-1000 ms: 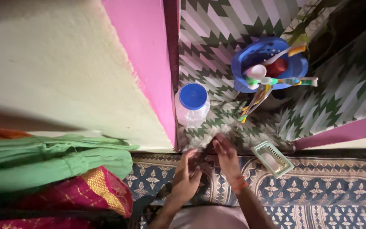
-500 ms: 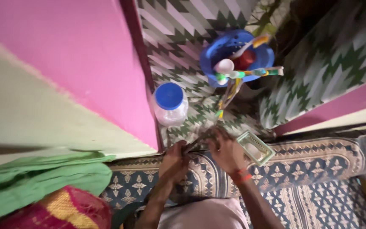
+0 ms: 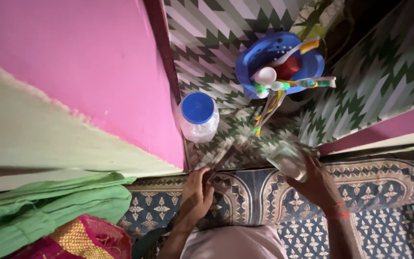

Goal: The person folds clothes on a bed and stacks the folded pieces, then folds a belt and threads it through its buckle. They place a soap dish and a plastic bottle on a ledge and smooth a patterned bedsheet flat over the mattress.

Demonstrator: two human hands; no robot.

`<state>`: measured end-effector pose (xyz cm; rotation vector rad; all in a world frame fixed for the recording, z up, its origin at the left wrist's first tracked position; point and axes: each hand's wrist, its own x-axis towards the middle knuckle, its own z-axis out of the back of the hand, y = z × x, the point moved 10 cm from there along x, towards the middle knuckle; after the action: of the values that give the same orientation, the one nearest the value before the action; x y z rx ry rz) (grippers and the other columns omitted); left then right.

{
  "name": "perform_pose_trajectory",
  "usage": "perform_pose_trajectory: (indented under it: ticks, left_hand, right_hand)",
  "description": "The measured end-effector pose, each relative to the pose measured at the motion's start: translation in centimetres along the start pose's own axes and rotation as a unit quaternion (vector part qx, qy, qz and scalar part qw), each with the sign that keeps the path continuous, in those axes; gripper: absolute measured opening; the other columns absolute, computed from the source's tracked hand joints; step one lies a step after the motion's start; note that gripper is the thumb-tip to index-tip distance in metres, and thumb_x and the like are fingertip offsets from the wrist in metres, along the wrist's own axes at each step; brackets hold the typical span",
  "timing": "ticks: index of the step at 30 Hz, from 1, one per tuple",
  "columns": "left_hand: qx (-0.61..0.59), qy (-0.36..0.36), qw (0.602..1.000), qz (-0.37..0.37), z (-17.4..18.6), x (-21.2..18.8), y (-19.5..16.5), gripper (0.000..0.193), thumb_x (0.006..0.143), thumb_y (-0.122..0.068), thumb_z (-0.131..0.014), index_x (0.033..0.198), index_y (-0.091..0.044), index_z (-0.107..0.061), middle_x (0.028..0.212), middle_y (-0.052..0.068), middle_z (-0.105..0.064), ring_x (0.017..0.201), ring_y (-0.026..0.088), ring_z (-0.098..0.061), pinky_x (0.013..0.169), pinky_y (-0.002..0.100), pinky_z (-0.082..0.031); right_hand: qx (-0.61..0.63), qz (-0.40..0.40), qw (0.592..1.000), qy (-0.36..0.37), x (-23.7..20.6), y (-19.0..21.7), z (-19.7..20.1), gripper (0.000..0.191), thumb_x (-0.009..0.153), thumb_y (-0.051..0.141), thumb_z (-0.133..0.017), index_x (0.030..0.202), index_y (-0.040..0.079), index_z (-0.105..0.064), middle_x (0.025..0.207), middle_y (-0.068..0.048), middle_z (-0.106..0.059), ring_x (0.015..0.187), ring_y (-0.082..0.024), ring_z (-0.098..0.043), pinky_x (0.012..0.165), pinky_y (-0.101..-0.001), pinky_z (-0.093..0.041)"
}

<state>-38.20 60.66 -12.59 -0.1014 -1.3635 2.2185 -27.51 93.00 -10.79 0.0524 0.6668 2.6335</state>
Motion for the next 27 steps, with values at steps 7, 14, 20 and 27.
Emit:
perform_pose_trajectory:
  ticks: [7, 14, 20, 27]
  left_hand:
    - [-0.02, 0.001, 0.997, -0.071, 0.4, -0.6, -0.2, 0.045, 0.086, -0.005, -0.064, 0.13, -0.001, -0.056, 0.12, 0.024, -0.063, 0.11, 0.044, -0.062, 0.095, 0.049, -0.051]
    - [-0.004, -0.008, 1.0, -0.001, 0.6, -0.6, 1.5, 0.049, 0.081, -0.008, -0.068, 0.128, -0.003, -0.057, 0.114, 0.022, -0.067, 0.106, 0.043, -0.063, 0.092, 0.051, -0.049]
    - [-0.031, -0.02, 0.999, -0.007, 0.9, -0.5, 1.7, 0.057, 0.071, -0.011, -0.075, 0.125, -0.005, -0.057, 0.113, 0.021, -0.068, 0.103, 0.042, -0.067, 0.088, 0.049, -0.053]
    - [-0.009, -0.026, 0.999, -0.028, 0.7, -0.4, 1.8, 0.057, 0.074, -0.01, -0.078, 0.128, -0.005, -0.058, 0.116, 0.023, -0.068, 0.106, 0.044, -0.065, 0.09, 0.05, -0.053]
  right_hand:
    - [-0.063, 0.224, 0.97, 0.067, 9.3, 4.3, -8.9, 0.085, 0.07, 0.03, -0.086, 0.141, 0.002, -0.049, 0.153, -0.024, -0.045, 0.144, -0.037, -0.04, 0.121, -0.0463, -0.03]
    - [-0.057, 0.251, 0.963, 0.086, 19.7, 4.4, -16.7, 0.1, 0.076, 0.042, -0.082, 0.154, 0.004, -0.032, 0.156, -0.027, -0.03, 0.145, -0.045, -0.027, 0.117, -0.0514, -0.023]
    - [-0.063, 0.338, 0.939, 0.02, 18.2, 5.8, -16.8, 0.088, 0.077, 0.032, -0.08, 0.154, 0.018, -0.041, 0.16, -0.019, -0.041, 0.151, -0.041, -0.032, 0.125, -0.049, -0.024]
    - [0.123, 0.226, 0.966, -0.015, 19.0, 2.5, -14.1, 0.094, 0.064, 0.038, -0.087, 0.14, 0.002, -0.046, 0.137, -0.019, -0.055, 0.13, -0.034, -0.052, 0.111, -0.0439, -0.041]
